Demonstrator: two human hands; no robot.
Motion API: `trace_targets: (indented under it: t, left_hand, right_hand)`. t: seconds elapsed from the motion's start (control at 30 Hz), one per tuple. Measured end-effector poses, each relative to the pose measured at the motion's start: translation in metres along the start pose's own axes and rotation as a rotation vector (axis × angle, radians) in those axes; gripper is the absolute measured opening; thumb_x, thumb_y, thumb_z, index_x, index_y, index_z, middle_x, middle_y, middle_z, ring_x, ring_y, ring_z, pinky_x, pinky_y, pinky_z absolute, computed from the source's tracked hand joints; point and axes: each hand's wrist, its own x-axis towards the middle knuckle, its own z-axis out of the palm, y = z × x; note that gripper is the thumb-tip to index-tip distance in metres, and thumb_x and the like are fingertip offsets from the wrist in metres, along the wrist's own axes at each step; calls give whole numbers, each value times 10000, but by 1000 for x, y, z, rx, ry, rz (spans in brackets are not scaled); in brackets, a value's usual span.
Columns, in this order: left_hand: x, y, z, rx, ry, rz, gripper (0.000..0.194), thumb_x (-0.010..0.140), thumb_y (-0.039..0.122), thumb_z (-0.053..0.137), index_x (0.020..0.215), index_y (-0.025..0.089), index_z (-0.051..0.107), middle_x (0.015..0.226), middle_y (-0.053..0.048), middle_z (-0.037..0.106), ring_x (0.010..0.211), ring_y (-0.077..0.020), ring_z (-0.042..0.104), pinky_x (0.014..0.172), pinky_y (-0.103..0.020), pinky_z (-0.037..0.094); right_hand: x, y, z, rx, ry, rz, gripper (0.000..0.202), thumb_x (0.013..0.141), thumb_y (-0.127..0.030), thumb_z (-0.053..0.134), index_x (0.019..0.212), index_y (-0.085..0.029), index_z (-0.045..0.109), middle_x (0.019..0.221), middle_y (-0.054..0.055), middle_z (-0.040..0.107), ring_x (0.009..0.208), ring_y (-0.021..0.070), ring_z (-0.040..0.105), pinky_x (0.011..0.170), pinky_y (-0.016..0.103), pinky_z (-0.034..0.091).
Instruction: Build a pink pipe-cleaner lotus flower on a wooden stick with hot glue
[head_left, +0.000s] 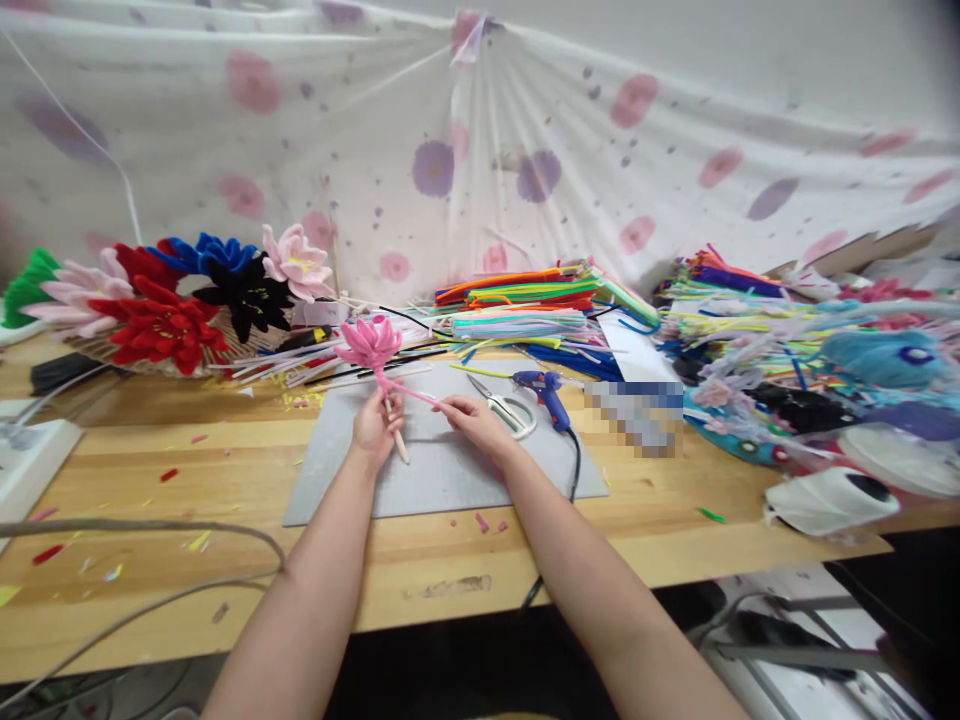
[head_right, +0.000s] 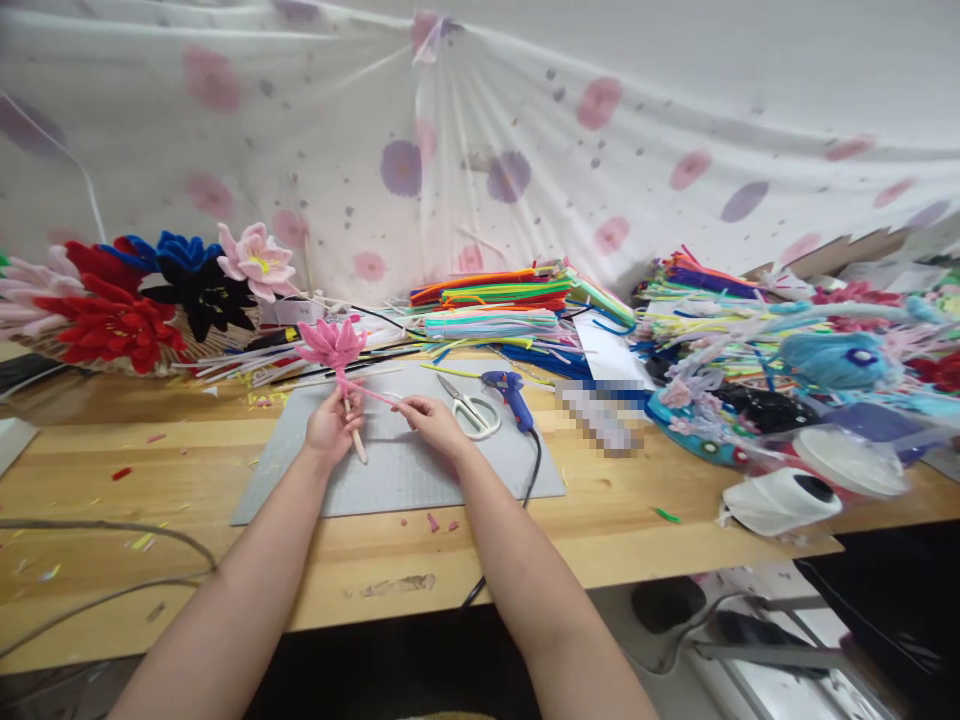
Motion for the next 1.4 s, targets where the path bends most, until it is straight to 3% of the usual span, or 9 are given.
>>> trace_targets:
  t: [0.17, 0.3, 0.4, 0.6, 0.73, 0.87, 1.0, 1.23, 1.4]
  left_hand:
    - [4, 1, 1, -1, -54, 14, 499, 855, 488, 313, 914, 82, 597, 564, 0, 430, 399, -46, 353, 307, -135, 259]
    - [2, 0, 3, 77, -52, 53, 242, 808, 268, 506, 925, 90, 621, 561, 24, 398, 436, -34, 384, 318, -105, 254]
    - [0, -2, 5, 125, -41, 74, 187, 760, 150, 551, 913, 86, 637, 572, 28, 401, 441, -21, 385, 308, -91, 230]
    - [-2, -5, 6, 159, -59, 40, 240, 748, 138, 559, 972, 100, 638, 561, 16, 456, 478, -45, 449, 354, -111, 338]
    - [-3, -7, 6, 190, -130, -55, 299, 763, 146, 539, 1053, 124, 608, 591, 4, 507, 511, -67, 493, 428, -159, 435]
    - [-8, -4, 8, 126, -204, -162, 310, 763, 161, 504, 1052, 102, 600, 629, -13, 517, 513, -68, 481, 381, -149, 385]
    - [-12, 0, 11, 64, -261, -218, 323, 728, 146, 466, 1015, 84, 602, 583, 8, 451, 446, -46, 396, 312, -120, 265]
    - [-10, -9, 7, 392, -85, 51, 170, 687, 161, 513, 853, 143, 545, 538, 53, 427, 457, -54, 435, 491, -201, 468]
    - [-10, -12, 6, 543, -2, 176, 211, 695, 258, 554, 888, 188, 505, 597, 51, 452, 506, -76, 467, 458, -208, 471]
  right_hand:
    - [3, 5, -5, -277, 128, -102, 273, 754, -415, 522, 711, -187, 665, 608, -5, 567, 587, 110, 462, 566, 232, 323]
    - [2, 8, -7, -384, 164, -90, 272, 756, -413, 520, 723, -184, 664, 641, 9, 604, 601, 123, 493, 583, 243, 349]
    - [0, 7, -6, -455, 197, -58, 287, 783, -402, 490, 778, -178, 668, 680, 20, 624, 623, 131, 517, 601, 250, 375]
    - [-4, -3, -2, -710, 303, -279, 280, 800, -314, 511, 1037, -208, 615, 922, 49, 645, 865, 168, 548, 799, 283, 403]
    - [-5, -8, 7, -745, 268, -431, 257, 819, -340, 505, 988, -184, 622, 893, 60, 648, 868, 174, 543, 801, 292, 399]
    - [-3, -5, 11, -692, 307, -409, 209, 833, -325, 487, 823, -187, 643, 763, 46, 633, 750, 157, 539, 709, 274, 405]
    - [-2, 0, 5, -608, 310, -396, 203, 827, -326, 496, 821, -196, 652, 754, 36, 619, 731, 143, 535, 684, 256, 403]
    - [-3, -1, 5, -626, 295, -359, 219, 816, -351, 513, 810, -196, 667, 726, 30, 620, 702, 132, 522, 677, 247, 392]
    - [-1, 3, 1, -598, 328, -251, 229, 818, -343, 500, 777, -188, 664, 747, 30, 643, 723, 139, 546, 683, 251, 400]
